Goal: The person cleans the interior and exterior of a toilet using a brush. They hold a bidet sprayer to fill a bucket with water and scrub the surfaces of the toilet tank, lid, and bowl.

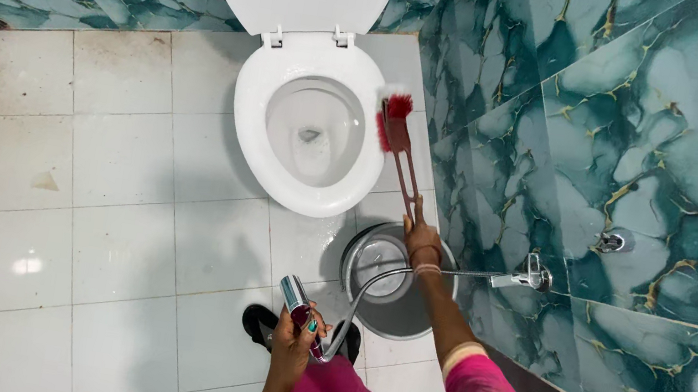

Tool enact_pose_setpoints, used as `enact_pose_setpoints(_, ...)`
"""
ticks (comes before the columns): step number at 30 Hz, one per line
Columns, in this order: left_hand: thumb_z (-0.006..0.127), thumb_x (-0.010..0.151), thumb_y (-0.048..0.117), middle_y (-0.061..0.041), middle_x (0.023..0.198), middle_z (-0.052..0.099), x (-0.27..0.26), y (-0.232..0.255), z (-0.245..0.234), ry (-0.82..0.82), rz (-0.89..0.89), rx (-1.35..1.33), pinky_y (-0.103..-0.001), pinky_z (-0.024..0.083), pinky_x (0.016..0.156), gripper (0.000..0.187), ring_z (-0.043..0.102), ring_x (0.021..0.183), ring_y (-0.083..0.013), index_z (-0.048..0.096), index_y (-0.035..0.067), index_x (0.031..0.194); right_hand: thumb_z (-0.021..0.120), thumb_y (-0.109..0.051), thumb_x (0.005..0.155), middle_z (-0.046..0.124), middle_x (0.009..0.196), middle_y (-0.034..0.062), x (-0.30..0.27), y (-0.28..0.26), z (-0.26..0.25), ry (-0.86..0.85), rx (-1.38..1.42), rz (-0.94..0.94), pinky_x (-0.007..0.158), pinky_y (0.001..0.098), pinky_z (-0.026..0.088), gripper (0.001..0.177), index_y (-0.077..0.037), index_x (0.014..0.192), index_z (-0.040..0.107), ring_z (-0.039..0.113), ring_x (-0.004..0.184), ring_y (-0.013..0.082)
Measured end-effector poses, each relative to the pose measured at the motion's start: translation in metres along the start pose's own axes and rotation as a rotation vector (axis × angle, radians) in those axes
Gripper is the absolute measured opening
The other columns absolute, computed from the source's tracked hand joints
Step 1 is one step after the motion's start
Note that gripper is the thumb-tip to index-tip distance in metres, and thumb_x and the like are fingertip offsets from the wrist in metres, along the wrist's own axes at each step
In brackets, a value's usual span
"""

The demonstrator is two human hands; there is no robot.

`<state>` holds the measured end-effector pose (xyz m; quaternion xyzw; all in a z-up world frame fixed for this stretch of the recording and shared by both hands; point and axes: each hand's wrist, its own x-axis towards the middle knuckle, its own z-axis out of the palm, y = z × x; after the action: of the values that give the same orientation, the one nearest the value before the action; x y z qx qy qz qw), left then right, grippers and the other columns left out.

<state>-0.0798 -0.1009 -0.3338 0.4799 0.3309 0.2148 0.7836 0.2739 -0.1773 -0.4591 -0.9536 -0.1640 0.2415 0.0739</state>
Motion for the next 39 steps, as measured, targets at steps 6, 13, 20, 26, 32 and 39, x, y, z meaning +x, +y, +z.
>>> enact_pose_setpoints(6,0.063,0.098,0.034,-0.006,0.088,0.064,0.0,-0.006,0.016,-0.079,0.081,-0.013,-0.041,0.062,0.087,0.047,0.064,0.078,-0.0135,0.051,0.0,0.127,0.051,-0.053,0.102,0.07,0.078,0.029,-0.124,0.084,0.007,-0.127,-0.202,-0.026,0.065,0.0593,0.054,0.078,-0.055,0.159,-0.002,0.071,0.075,0.0506)
enact_pose_setpoints(13,0.063,0.098,0.031,-0.007,0.088,0.065,-0.012,-0.017,0.033,-0.057,0.052,-0.004,-0.041,0.061,0.089,0.046,0.065,0.079,-0.0139,0.05,0.0,0.129,0.048,-0.057,0.103,0.07,0.107,0.0293,0.045,0.01,-0.048,-0.051,-0.172,-0.034,0.086,0.0583,0.055,0.069,-0.054,0.158,0.007,0.068,0.101,0.0498)
enact_pose_setpoints(20,0.061,0.099,0.021,-0.007,0.089,0.064,-0.032,-0.03,0.054,-0.039,0.023,-0.027,-0.04,0.06,0.085,0.036,0.065,0.08,-0.0145,0.051,0.001,0.127,0.048,-0.053,0.103,0.072,0.104,0.0256,0.018,0.012,-0.034,-0.096,-0.243,-0.169,0.084,0.0583,0.056,0.072,-0.051,0.16,0.004,0.071,0.095,0.0472)
enact_pose_setpoints(26,0.06,0.098,0.018,-0.006,0.087,0.064,-0.04,-0.015,0.045,0.0,0.0,0.009,-0.04,0.061,0.086,0.034,0.067,0.08,-0.0144,0.052,0.001,0.125,0.049,-0.054,0.102,0.073,0.084,0.0222,-0.14,0.046,0.076,-0.212,-0.203,-0.241,0.071,0.0571,0.058,0.075,-0.05,0.161,0.001,0.074,0.079,0.0443)
enact_pose_setpoints(32,0.061,0.099,0.018,-0.007,0.087,0.063,-0.054,-0.016,0.038,0.015,0.056,0.004,-0.041,0.062,0.091,0.033,0.064,0.078,-0.0137,0.052,-0.001,0.125,0.048,-0.055,0.103,0.073,0.087,0.0215,-0.134,0.044,0.081,-0.203,-0.25,-0.263,0.072,0.0565,0.058,0.073,-0.052,0.159,0.0,0.073,0.08,0.0438)
enact_pose_setpoints(39,0.061,0.1,0.023,-0.006,0.087,0.065,-0.065,-0.02,0.031,0.03,0.066,-0.006,-0.043,0.064,0.091,0.034,0.066,0.079,-0.0135,0.053,0.001,0.124,0.05,-0.049,0.104,0.071,0.09,0.0241,-0.033,0.067,0.007,0.003,-0.129,-0.079,0.07,0.0596,0.056,0.069,-0.052,0.158,0.007,0.07,0.081,0.0484)
